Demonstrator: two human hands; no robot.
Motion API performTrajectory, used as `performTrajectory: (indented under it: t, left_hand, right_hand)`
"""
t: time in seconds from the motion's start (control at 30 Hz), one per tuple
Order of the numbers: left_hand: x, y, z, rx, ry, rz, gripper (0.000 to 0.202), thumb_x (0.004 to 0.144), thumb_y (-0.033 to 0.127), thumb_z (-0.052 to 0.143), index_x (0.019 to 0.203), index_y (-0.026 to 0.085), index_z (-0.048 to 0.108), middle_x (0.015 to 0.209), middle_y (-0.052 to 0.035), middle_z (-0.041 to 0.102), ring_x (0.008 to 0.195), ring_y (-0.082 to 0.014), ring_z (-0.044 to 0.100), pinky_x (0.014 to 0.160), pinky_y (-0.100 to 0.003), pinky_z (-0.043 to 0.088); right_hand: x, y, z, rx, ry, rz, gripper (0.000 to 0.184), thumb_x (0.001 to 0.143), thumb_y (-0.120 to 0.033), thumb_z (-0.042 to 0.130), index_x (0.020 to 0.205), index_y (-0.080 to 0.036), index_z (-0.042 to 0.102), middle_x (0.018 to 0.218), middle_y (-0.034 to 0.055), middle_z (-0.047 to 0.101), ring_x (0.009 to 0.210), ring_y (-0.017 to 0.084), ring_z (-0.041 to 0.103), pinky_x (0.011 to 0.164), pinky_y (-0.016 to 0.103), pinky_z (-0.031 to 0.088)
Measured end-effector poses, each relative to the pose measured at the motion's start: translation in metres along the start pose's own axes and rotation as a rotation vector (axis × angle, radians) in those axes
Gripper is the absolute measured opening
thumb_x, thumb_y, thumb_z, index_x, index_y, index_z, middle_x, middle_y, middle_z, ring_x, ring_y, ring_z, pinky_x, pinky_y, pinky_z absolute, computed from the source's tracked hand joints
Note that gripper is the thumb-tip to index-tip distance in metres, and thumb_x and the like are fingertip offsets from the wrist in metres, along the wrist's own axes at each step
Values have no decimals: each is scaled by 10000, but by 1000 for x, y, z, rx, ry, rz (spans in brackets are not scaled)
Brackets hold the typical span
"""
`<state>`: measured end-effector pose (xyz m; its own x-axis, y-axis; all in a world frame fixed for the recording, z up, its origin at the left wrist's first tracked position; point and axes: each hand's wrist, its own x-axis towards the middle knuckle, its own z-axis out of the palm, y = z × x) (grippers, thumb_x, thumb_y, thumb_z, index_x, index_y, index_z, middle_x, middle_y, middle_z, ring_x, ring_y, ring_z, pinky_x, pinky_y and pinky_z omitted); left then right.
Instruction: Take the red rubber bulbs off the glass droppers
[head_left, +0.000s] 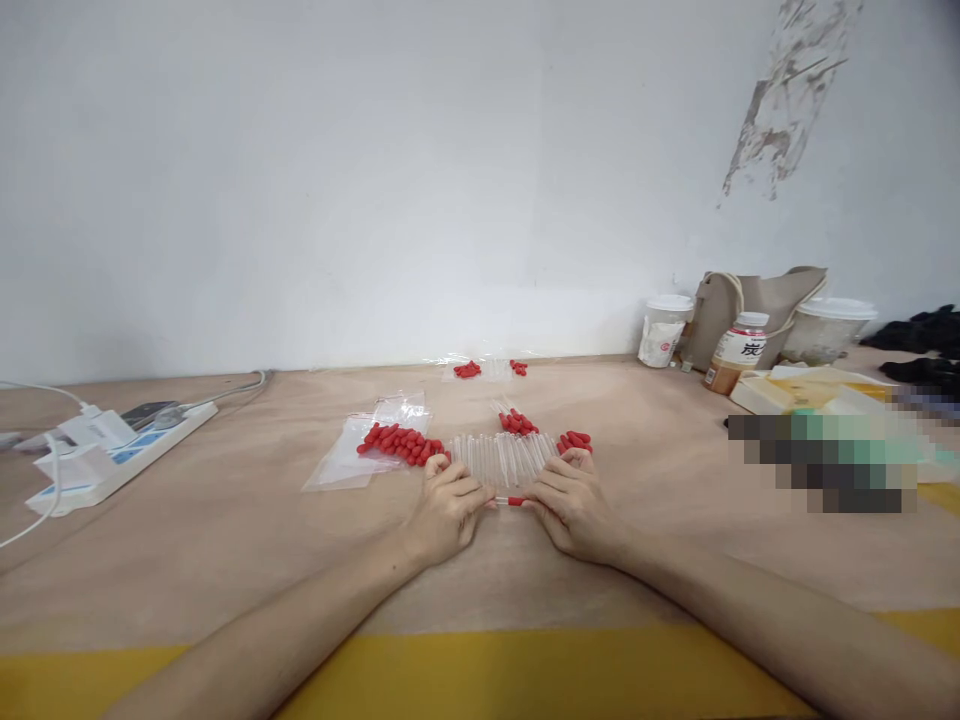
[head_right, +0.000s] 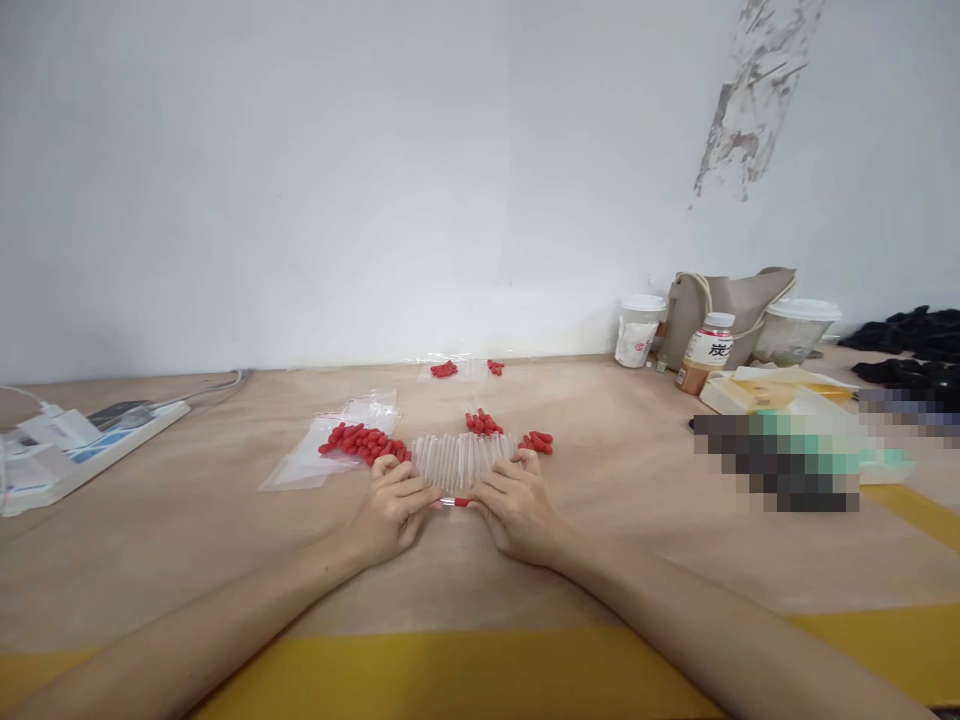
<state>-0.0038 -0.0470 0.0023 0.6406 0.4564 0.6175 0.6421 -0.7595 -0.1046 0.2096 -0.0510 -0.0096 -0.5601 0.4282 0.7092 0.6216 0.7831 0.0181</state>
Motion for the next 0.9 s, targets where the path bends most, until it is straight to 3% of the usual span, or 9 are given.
performTrajectory:
  t: [0.4, 0.57, 0.7, 0.83, 0.9]
  left_hand:
    - [-7, -3, -5, 18, 11, 9, 190, 839, 195, 441, 813, 217, 628, 595, -4, 599, 672, -156, 482, 733, -369, 290]
    - [-11, -25, -13, 75, 141, -191, 178, 846, 211, 449, 795, 197, 619, 684, -13, 614, 674, -151, 502, 702, -332, 338]
    - [-6, -33, -8, 23, 78, -311, 244, 886, 230, 364, 921, 178, 600, 760, -38, 535, 695, -140, 494, 629, -258, 396]
    - [-3, -37, 2, 8, 36, -340, 339, 875, 164, 322, 1173, 193, 480, 796, -32, 443, 713, -137, 467, 664, -256, 426]
    - [-1, -40, 6, 2, 64, -328, 379, 858, 143, 335, 1215, 209, 445, 819, -33, 440, 734, -139, 473, 671, -259, 432]
  right_hand:
    - [-6, 3, -9, 71, -35, 1, 188, 830, -187, 436, 785, -206, 617, 631, 2, 571, 663, 131, 450, 780, 355, 271]
    - [-9, 29, -13, 143, 107, 251, 170, 835, -252, 459, 808, -207, 621, 712, 20, 606, 701, 138, 519, 754, 335, 333]
    - [-4, 51, -10, 335, 181, 392, 232, 846, -305, 428, 938, -212, 620, 837, 50, 600, 749, 147, 554, 665, 279, 430]
    - [-5, 75, -11, 297, 206, 595, 277, 819, -303, 427, 941, -184, 645, 811, 63, 559, 708, 144, 554, 632, 279, 460]
    - [-8, 88, -12, 277, 186, 702, 283, 788, -289, 447, 957, -160, 634, 806, 68, 573, 656, 134, 548, 601, 279, 461]
